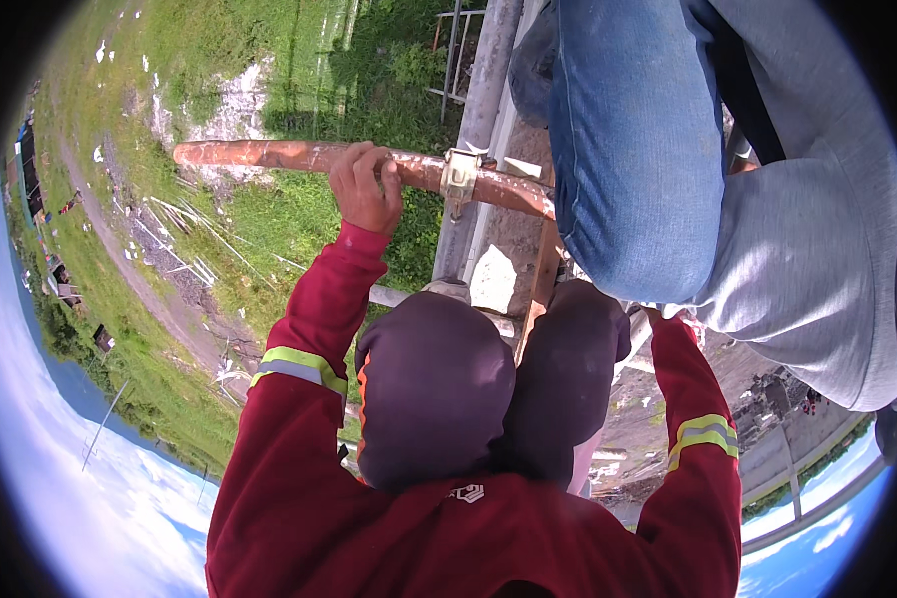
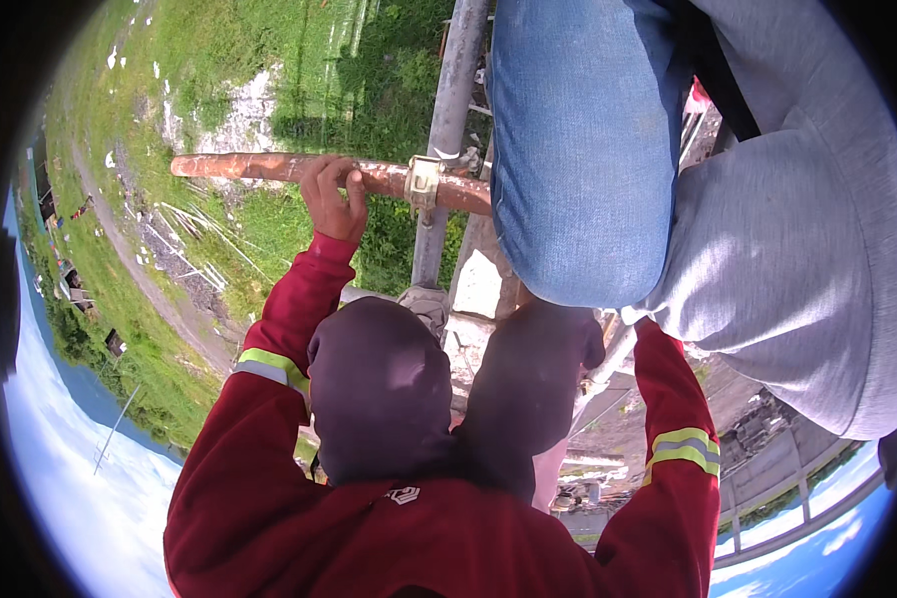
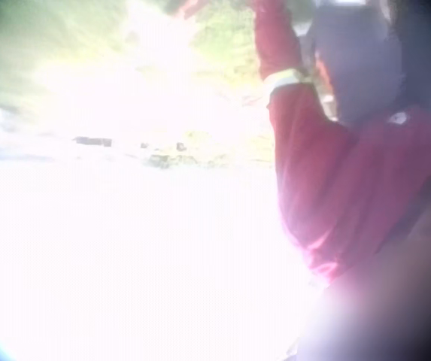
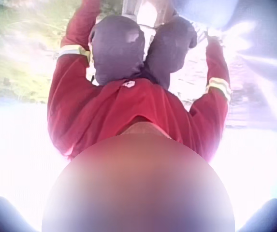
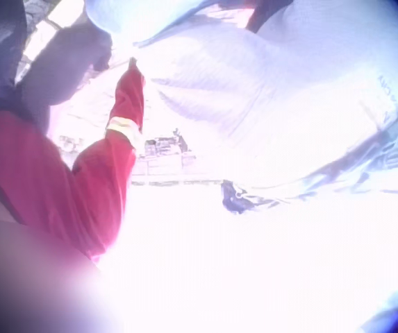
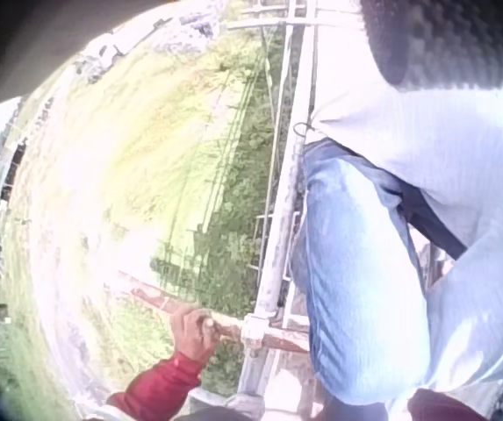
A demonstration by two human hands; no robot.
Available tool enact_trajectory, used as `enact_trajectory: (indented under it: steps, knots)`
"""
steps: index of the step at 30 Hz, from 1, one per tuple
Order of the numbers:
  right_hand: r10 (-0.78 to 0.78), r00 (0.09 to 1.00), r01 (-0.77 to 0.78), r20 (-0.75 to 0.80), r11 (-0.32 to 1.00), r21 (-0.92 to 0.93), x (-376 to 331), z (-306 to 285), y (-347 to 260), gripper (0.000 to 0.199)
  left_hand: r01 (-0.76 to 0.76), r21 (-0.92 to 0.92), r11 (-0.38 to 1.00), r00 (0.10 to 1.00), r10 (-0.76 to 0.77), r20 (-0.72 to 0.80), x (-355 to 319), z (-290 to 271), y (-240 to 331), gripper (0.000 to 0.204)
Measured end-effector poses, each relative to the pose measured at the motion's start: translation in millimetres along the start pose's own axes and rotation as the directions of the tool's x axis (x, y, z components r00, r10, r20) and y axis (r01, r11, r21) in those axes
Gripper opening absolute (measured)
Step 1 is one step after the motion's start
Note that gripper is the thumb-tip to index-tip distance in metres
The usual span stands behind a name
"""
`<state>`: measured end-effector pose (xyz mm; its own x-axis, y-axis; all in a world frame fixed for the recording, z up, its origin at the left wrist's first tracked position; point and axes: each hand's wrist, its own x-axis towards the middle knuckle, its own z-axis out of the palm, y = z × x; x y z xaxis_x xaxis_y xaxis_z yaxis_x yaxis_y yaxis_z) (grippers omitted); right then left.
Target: The person assembles scaffolding by attaching metal clamps to intersecting poles and tightening them with a wrench. The person repeatedly positions clamps, aligns poles, and secures joints while working on an elevated platform.
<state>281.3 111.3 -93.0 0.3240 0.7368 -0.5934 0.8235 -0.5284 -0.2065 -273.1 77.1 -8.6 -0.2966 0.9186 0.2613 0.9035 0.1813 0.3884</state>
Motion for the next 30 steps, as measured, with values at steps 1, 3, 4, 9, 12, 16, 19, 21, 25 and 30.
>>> enact_trajectory:
  steps: [1,3,4,9,12,16,19,21,25,30]
  knots:
    - [0.011,1.000,-0.011,0.009,1.000,-0.013,0.3,0.2,-3.5,0.077,0.031,-0.052,0.998,0.999,-0.032,-0.022,-15.5,-12.5,14.5,0.021]
    - [0.020,1.000,-0.019,0.019,0.999,-0.034,0.7,0.7,-12.0,0.077,0.440,-0.162,0.883,0.815,-0.317,0.486,-45.2,-28.7,39.5,0.017]
    - [0.027,0.999,-0.026,0.029,0.998,-0.051,1.3,1.0,-16.9,0.077,0.622,-0.108,0.776,0.612,-0.394,0.686,-56.6,-26.1,48.5,0.019]
    - [0.038,0.998,-0.031,0.047,0.990,-0.138,-21.3,-3.6,-40.5,0.077,0.586,0.056,0.809,0.672,-0.523,0.524,-79.9,36.9,63.0,0.031]
    - [0.015,0.988,0.023,0.153,0.970,-0.241,-81.7,-20.4,-60.6,0.077,0.585,0.146,0.798,0.681,-0.581,0.445,-82.3,56.3,65.8,0.035]
    - [-0.168,0.715,0.039,0.679,0.979,0.201,-183.0,-52.4,-139.2,0.048,0.706,0.050,0.706,0.638,-0.666,0.386,-84.3,38.1,81.0,0.030]
    - [-0.466,0.566,0.242,0.680,0.883,0.403,-230.0,-59.3,-233.3,0.032,0.852,-0.192,0.486,0.520,-0.753,0.403,-79.2,26.3,93.1,0.026]
    - [-0.812,0.436,0.681,0.387,0.579,0.448,-226.5,-38.0,-295.5,0.029,0.926,-0.194,0.323,0.375,-0.838,0.396,-72.7,27.7,100.3,0.032]
    - [-0.804,0.573,0.768,0.161,0.595,0.237,-180.5,44.5,-369.2,0.031,0.895,-0.427,0.126,0.279,-0.907,0.316,-62.8,35.2,120.8,0.033]
    - [-0.846,0.455,0.848,0.277,0.507,0.156,-146.1,82.5,-363.7,0.030,0.745,-0.667,0.021,0.202,-0.960,0.196,-62.7,33.3,146.4,0.018]
